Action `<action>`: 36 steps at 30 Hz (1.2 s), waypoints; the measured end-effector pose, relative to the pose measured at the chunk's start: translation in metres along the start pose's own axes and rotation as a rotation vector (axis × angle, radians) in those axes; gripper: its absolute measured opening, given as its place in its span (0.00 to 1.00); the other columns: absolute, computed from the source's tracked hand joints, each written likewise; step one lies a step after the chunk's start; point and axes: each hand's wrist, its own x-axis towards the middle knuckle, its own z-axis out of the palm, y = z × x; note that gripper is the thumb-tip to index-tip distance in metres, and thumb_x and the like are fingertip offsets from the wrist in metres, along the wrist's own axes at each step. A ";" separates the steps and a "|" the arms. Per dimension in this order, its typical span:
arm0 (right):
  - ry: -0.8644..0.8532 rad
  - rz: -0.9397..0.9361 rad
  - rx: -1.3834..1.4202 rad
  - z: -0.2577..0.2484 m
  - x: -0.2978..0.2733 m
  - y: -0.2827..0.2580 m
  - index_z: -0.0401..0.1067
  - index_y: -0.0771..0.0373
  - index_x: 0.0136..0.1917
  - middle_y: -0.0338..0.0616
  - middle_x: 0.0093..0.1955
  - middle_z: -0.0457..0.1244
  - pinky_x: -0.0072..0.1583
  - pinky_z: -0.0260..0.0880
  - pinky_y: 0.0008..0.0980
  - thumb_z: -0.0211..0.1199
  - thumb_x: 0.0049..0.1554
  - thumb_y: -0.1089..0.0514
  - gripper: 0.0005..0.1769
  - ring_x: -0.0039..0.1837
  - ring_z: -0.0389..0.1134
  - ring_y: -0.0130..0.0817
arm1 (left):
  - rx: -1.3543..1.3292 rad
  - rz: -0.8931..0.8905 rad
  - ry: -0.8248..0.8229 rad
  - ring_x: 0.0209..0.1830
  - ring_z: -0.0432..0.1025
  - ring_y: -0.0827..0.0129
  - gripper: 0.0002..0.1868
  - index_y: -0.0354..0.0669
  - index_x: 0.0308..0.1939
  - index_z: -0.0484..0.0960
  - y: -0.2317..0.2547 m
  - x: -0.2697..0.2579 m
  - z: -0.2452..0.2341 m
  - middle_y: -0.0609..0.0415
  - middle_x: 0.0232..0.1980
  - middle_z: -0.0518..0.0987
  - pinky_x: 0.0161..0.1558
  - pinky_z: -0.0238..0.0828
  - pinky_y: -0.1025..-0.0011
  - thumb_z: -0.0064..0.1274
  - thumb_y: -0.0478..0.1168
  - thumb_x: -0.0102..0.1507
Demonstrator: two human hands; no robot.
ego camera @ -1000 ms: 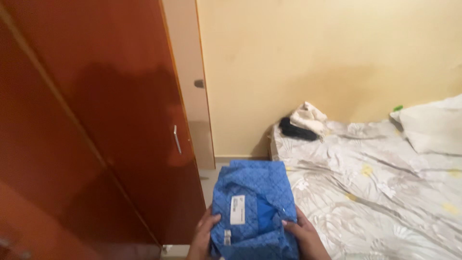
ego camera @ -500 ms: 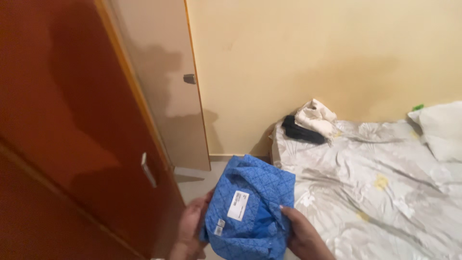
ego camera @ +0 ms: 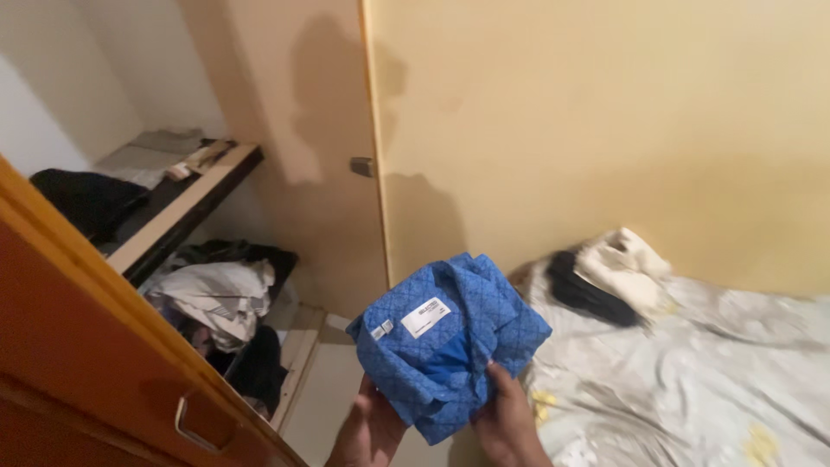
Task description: The person folds several shirts and pants on a bed and places them into a wardrobe. The person handles each garment one at a time, folding it neatly before moving to the wardrobe and stacking it on a shelf.
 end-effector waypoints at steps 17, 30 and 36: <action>-0.377 0.226 0.124 0.096 0.168 0.018 0.63 0.60 0.73 0.51 0.69 0.64 0.67 0.59 0.57 0.59 0.52 0.29 0.46 0.67 0.66 0.52 | 0.395 0.566 0.733 0.63 0.73 0.52 0.43 0.37 0.72 0.64 0.056 0.083 -0.093 0.38 0.64 0.77 0.66 0.66 0.53 0.60 0.24 0.52; -0.852 0.544 -0.776 0.182 0.296 0.017 0.68 0.65 0.73 0.50 0.64 0.69 0.65 0.68 0.41 0.65 0.49 0.63 0.37 0.63 0.69 0.41 | 0.961 0.881 0.918 0.60 0.75 0.54 0.41 0.31 0.69 0.67 0.077 0.036 -0.224 0.37 0.62 0.79 0.64 0.66 0.56 0.62 0.28 0.52; -0.902 0.609 -0.753 0.224 0.326 0.059 0.67 0.62 0.72 0.42 0.65 0.69 0.65 0.68 0.38 0.59 0.47 0.73 0.38 0.64 0.70 0.35 | 0.706 0.683 1.483 0.58 0.76 0.51 0.41 0.36 0.71 0.66 0.113 0.031 -0.241 0.39 0.61 0.79 0.61 0.70 0.54 0.63 0.34 0.54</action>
